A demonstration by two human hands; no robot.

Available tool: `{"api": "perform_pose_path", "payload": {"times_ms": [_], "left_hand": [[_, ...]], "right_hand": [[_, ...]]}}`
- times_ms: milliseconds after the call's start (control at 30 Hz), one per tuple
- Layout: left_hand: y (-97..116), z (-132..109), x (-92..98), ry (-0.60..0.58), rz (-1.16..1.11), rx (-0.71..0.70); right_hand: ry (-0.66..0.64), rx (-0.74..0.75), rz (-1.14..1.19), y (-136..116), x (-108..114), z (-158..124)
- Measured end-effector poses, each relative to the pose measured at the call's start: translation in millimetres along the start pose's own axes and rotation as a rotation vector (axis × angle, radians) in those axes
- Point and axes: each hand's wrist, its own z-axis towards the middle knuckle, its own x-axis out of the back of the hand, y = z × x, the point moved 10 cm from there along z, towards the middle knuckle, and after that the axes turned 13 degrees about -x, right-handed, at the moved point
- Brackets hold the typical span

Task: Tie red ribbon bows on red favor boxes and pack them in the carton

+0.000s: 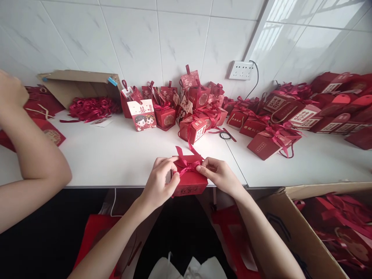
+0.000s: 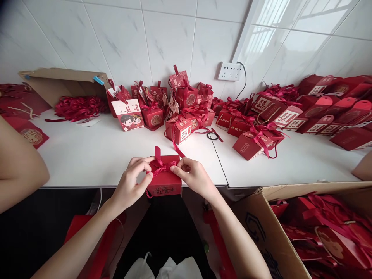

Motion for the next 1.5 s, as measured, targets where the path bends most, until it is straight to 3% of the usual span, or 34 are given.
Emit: {"api": "perform_pose_path", "payload": {"times_ms": [267, 433, 600, 700, 800, 867, 967, 1100, 1300, 1400, 1500], "left_hand": [[-34, -7, -8.9, 0.061, -0.311, 0.227], [-39, -7, -10.4, 0.093, -0.397, 0.219], [-33, -10, -5.8, 0.196, -0.308, 0.142], [-23, -10, -1.1, 0.214, -0.2, 0.073], [-10, -6, 1.6, 0.187, -0.143, -0.009], [1, -3, 9.9, 0.249, -0.102, -0.081], [23, -1, 17.9, 0.331, 0.054, -0.205], [40, 4, 2.7, 0.232, 0.236, -0.28], [42, 3, -3.4, 0.209, 0.331, -0.253], [49, -1, -0.4, 0.258, 0.416, -0.267], [54, -4, 1.9, 0.3, 0.461, -0.277]], "right_hand": [[-0.208, -0.062, 0.224, 8, -6, 7], [-0.298, -0.065, 0.33, 16, -11, 10], [-0.315, -0.015, 0.373, 29, -11, 12], [-0.289, 0.021, 0.245, 26, 1, 10], [-0.066, 0.12, 0.064, 1, 32, 11], [0.037, 0.182, -0.084, -23, 37, 14], [-0.079, 0.247, -0.327, -52, 3, 23], [-0.231, 0.221, -0.512, -61, -37, 39], [-0.357, 0.139, -0.587, -63, -49, 47], [-0.365, 0.025, -0.753, -62, -51, 51], [-0.366, 0.019, -0.928, -68, -57, 54]]}}
